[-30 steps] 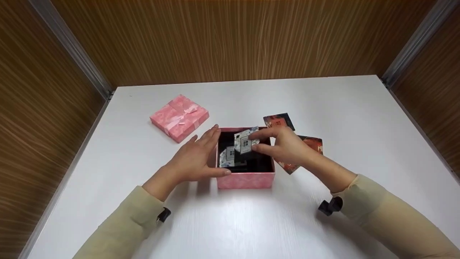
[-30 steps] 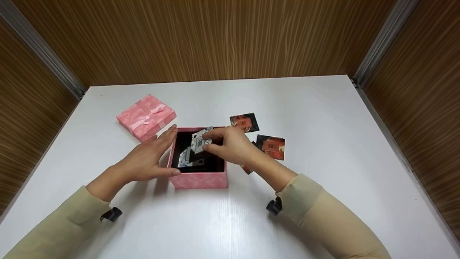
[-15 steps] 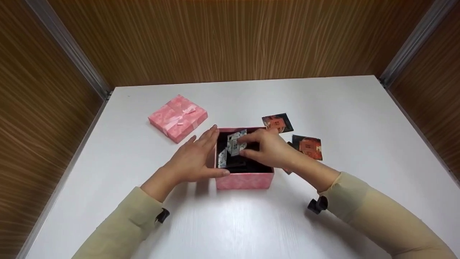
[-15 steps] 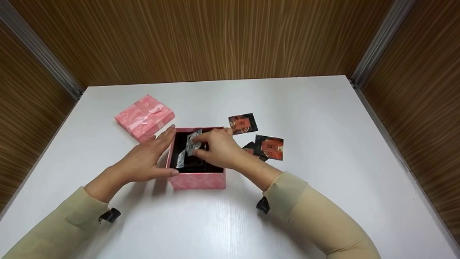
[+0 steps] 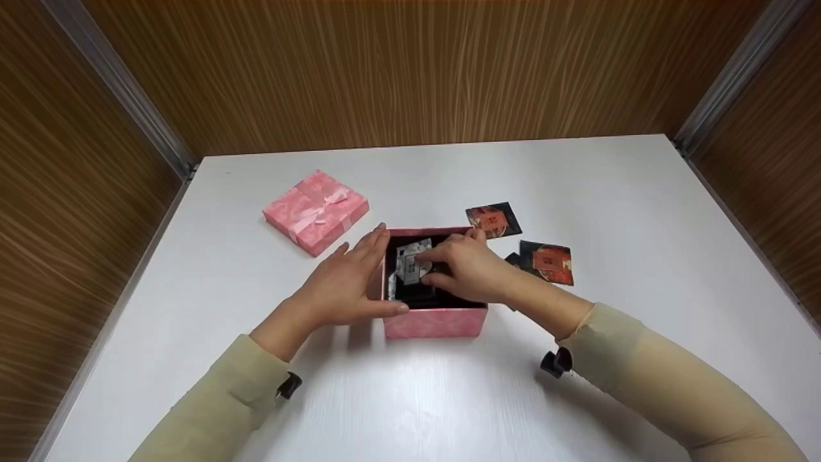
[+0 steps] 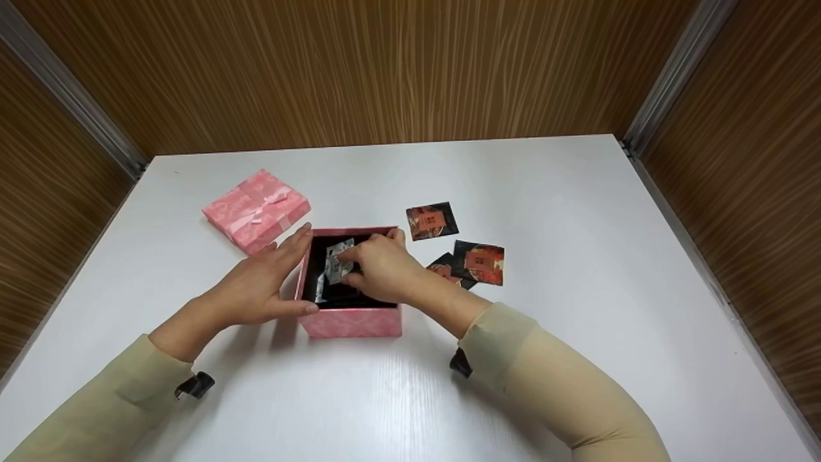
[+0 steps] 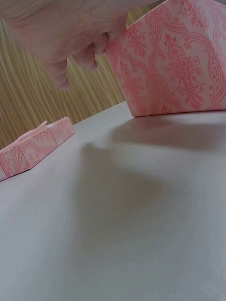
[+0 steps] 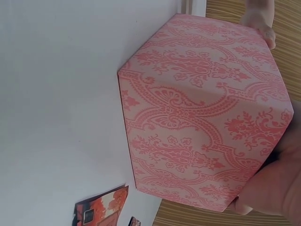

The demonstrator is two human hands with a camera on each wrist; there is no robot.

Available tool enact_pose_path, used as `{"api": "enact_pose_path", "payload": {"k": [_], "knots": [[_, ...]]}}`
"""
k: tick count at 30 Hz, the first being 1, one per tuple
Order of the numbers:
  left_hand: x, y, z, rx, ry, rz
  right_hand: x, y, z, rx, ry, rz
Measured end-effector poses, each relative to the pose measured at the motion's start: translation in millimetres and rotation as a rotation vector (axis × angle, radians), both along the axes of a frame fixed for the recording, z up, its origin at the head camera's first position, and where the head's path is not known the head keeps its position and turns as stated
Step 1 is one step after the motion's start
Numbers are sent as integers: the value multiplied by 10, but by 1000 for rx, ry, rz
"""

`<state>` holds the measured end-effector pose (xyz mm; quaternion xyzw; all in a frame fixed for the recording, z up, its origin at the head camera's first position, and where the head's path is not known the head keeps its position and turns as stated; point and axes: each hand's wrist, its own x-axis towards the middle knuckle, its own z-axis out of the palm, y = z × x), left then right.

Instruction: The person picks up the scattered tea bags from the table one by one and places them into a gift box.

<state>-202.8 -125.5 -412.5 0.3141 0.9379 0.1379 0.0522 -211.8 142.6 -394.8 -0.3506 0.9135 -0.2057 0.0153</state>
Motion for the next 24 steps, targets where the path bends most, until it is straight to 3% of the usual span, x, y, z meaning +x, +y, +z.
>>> {"api": "enact_pose_path", "payload": {"k": [10, 13, 16, 20, 24], "knots": [[1, 0, 6, -1, -12, 9, -12, -31, -2, 117, 18, 12], [3, -2, 3, -1, -14, 12, -12, -8, 15, 109, 24, 22], [5, 0, 3, 2, -15, 14, -8, 67, 66, 33, 46, 22], [4, 1, 4, 6, -14, 14, -32, 304, 198, -150, 89, 3], [5, -1, 2, 2, -7, 13, -117, 709, 300, -279, 80, -103]]}}
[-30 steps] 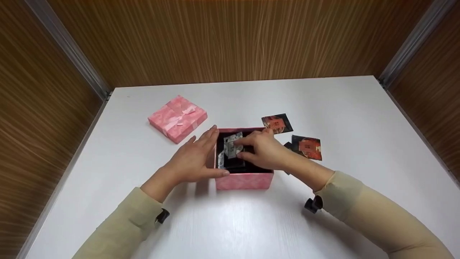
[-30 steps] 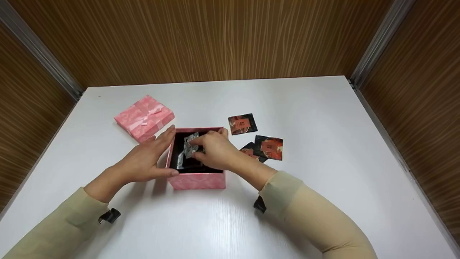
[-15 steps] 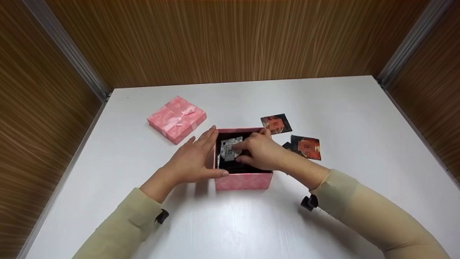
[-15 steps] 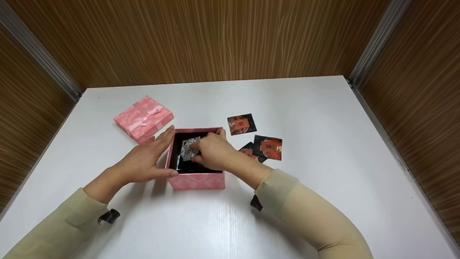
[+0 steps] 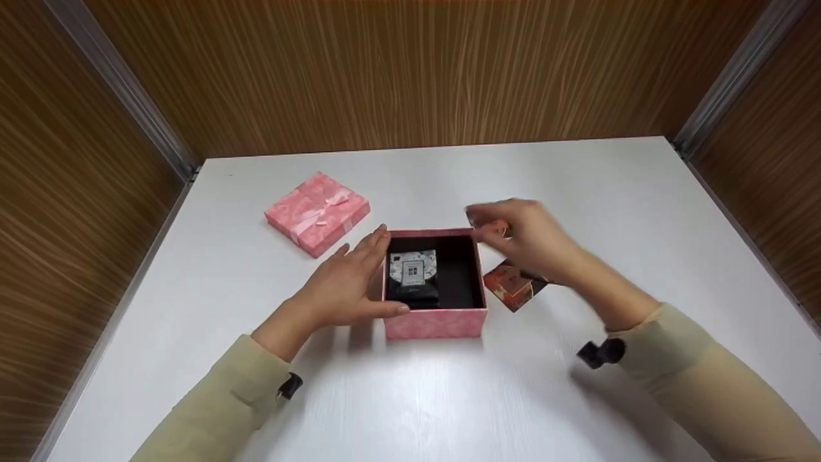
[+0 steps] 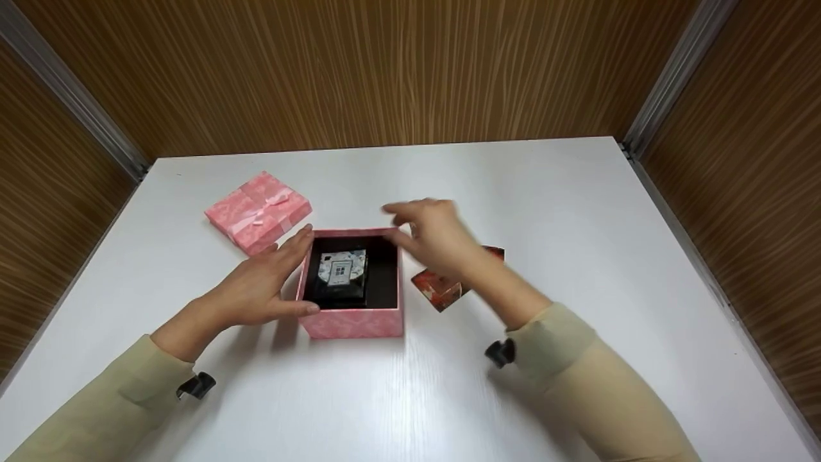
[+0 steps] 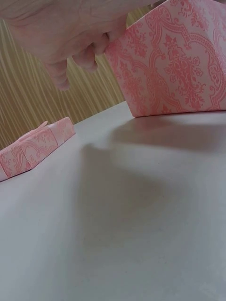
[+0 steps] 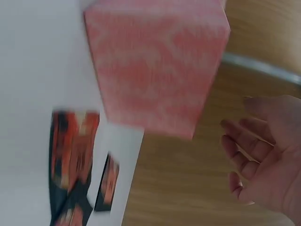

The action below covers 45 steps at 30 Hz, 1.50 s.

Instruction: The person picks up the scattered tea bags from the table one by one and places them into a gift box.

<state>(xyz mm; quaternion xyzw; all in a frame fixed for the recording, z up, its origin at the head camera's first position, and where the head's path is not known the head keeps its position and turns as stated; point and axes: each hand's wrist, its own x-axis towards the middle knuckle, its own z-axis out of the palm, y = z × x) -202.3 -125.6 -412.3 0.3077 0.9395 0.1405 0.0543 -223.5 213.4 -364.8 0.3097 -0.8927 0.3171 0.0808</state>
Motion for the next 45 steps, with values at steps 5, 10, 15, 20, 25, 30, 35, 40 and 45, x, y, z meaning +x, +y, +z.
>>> {"api": "enact_pose_path", "payload": {"k": [5, 10, 15, 20, 25, 30, 35, 40, 45], "knots": [[9, 1, -2, -11, -6, 2, -116, 602, -65, 33, -104, -164], [15, 6, 9, -17, -9, 6, -174, 1079, -272, 75, -268, -199], [11, 12, 13, -20, 1, 4, -215, 1326, -461, 92, -383, -197], [13, 13, 5, -24, -9, 7, -251, 1399, -587, 102, -459, -189], [11, 13, 7, -21, -14, 12, -269, 1393, -641, 112, -493, -174], [8, 13, 13, -17, -11, 14, -270, 1363, -674, 147, -492, -184], [-6, 11, 16, -16, 5, 4, -279, 1347, -686, 174, -478, -187], [-9, 10, 16, -18, 10, 1, -290, 1328, -684, 183, -479, -171], [8, 12, 11, -18, -2, 8, -320, 1342, -697, 199, -469, -154]]}}
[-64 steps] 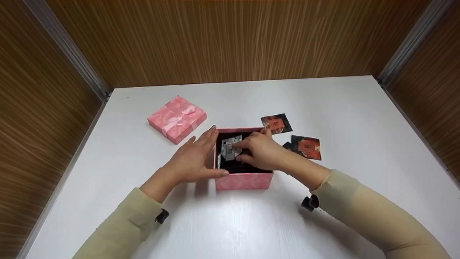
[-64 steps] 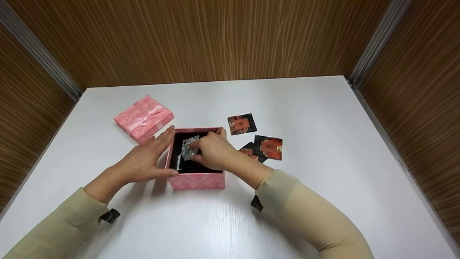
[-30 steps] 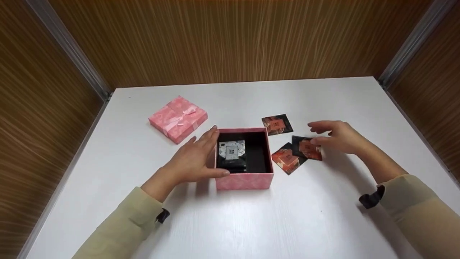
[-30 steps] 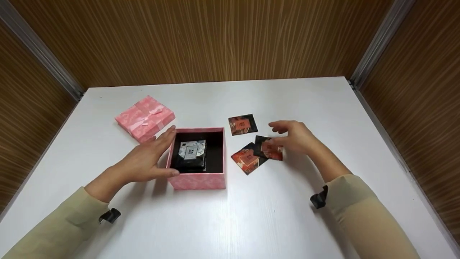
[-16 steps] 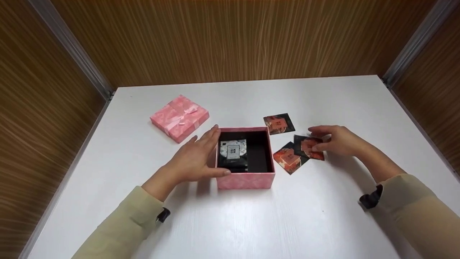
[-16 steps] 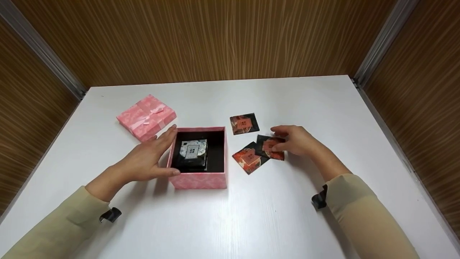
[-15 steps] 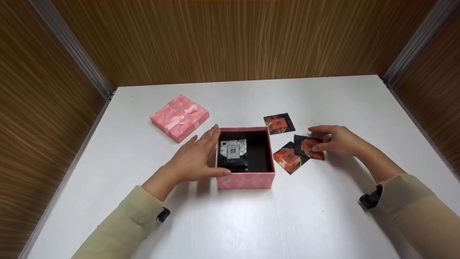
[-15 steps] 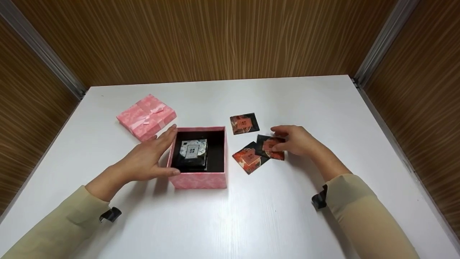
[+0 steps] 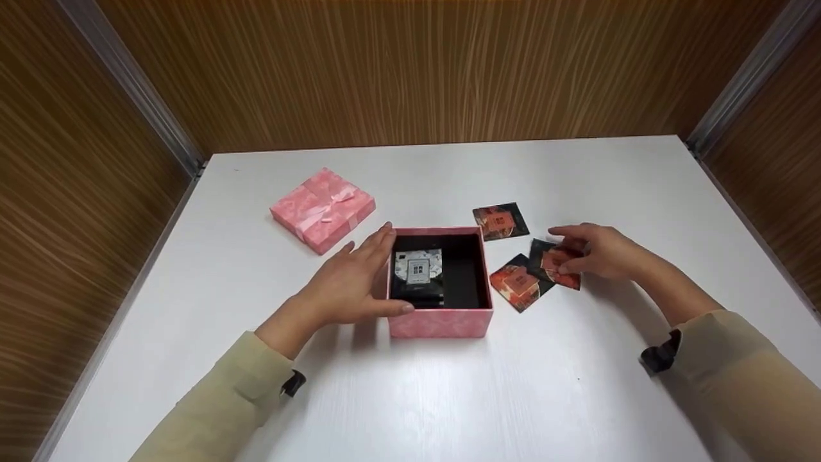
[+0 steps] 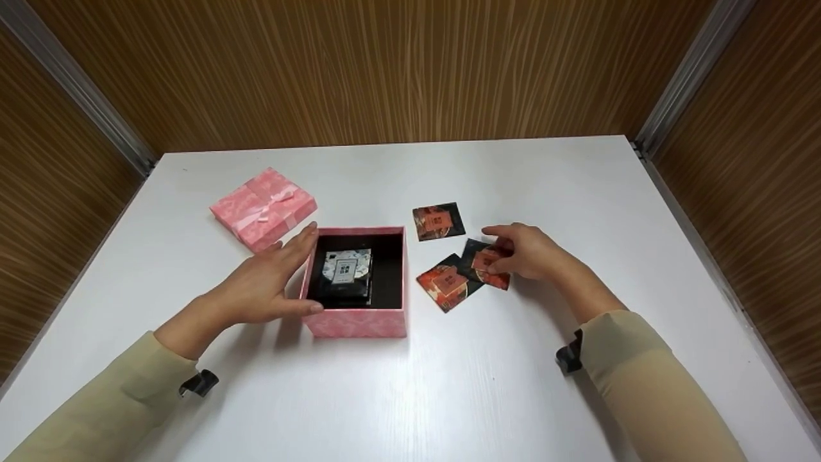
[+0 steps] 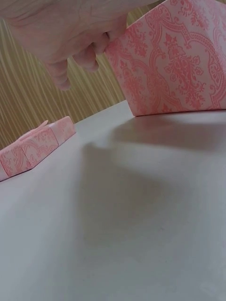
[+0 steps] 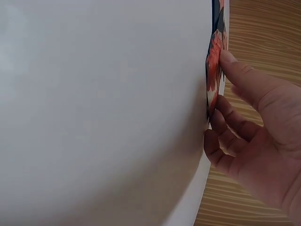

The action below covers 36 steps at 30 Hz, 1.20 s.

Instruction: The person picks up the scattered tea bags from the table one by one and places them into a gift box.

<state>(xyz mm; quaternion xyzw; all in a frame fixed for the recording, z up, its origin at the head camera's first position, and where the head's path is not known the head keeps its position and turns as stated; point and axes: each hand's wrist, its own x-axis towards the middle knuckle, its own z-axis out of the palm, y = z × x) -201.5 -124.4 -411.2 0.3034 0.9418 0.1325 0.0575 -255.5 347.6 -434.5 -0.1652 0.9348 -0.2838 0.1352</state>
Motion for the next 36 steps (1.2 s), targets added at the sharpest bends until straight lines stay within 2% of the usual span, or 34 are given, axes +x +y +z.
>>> {"api": "enact_pose_path", "payload": {"k": [8, 15, 19, 25, 30, 36], "knots": [[-6, -5, -15, 4, 0, 0, -20, 77, -41, 10, 14, -78], [2, -7, -6, 12, -3, 6, 4, 137, 4, -59, 49, -127], [2, -7, -6, 11, 3, 3, 35, 148, 21, -73, 36, -123], [-2, -11, -13, 20, 15, -5, 71, 97, 19, 12, -13, -66], [-3, -10, -13, 22, 9, -3, 85, 1, 6, 71, -13, -30], [1, -4, -13, 21, 0, 1, 81, -58, -19, 87, -12, -15]]}}
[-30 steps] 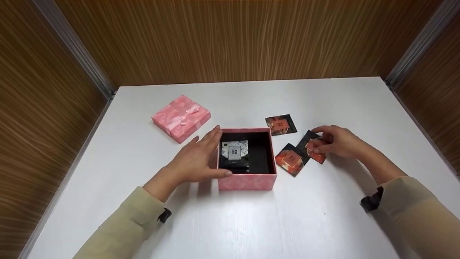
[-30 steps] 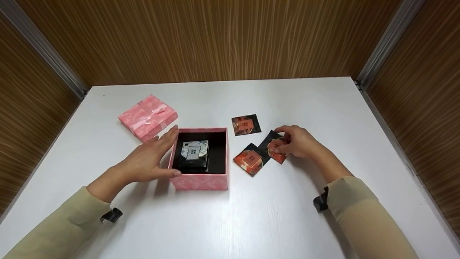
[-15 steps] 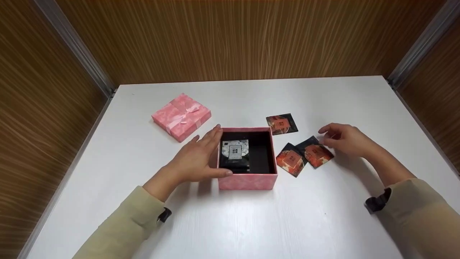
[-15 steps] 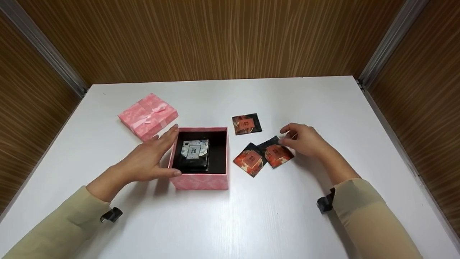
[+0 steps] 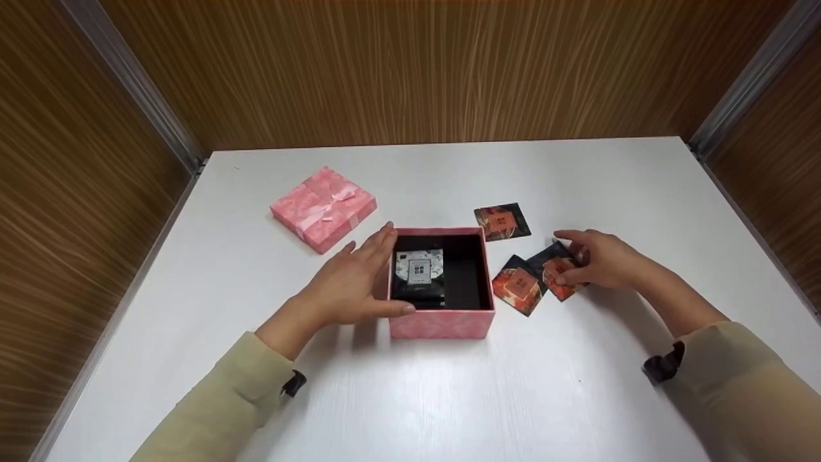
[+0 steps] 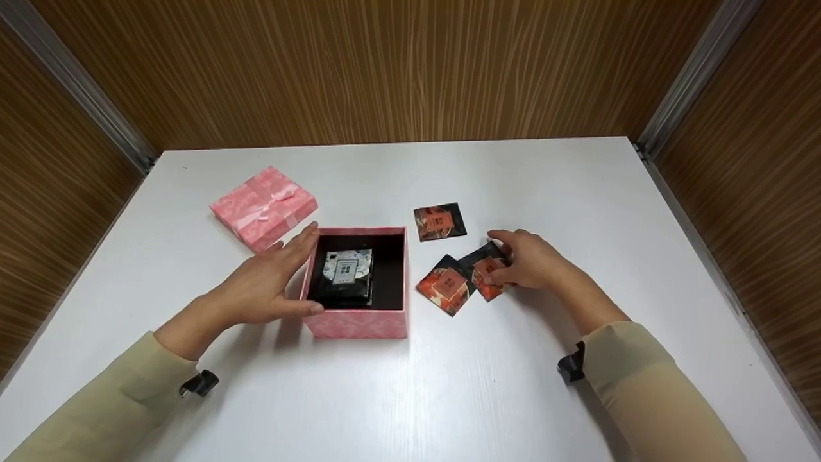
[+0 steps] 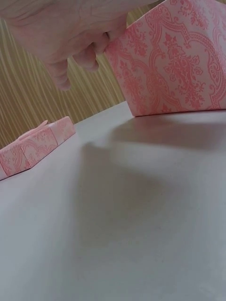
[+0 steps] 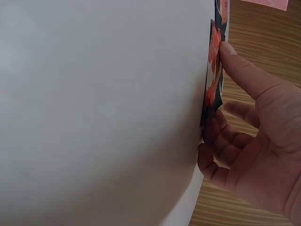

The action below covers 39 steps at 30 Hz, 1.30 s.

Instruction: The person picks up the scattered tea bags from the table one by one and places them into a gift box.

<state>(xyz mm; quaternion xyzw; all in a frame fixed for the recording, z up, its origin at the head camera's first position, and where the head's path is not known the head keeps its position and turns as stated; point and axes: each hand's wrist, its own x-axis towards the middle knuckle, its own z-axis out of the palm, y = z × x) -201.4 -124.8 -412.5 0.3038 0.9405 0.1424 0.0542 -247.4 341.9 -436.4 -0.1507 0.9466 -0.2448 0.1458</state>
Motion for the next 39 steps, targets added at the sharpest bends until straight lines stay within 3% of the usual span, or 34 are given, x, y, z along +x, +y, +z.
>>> {"api": "enact_pose_path", "payload": {"k": [5, 16, 22, 28, 34, 39], "knots": [[-1, 5, -2, 3, 0, 2, -8, 19, -11, -25, -25, -26], [8, -7, -16, 9, 11, -7, 1, 68, 23, -107, 79, -100], [1, -1, -10, -2, 5, -4, -3, 108, 139, -177, 75, -147], [-3, -2, 2, -8, -2, 1, 2, 125, 280, -193, 91, -136], [-6, -3, -2, -1, 1, -3, 16, 85, 387, -256, 52, -165], [-7, -7, -13, 3, 12, -10, 55, -34, 476, -368, 136, -182]]}}
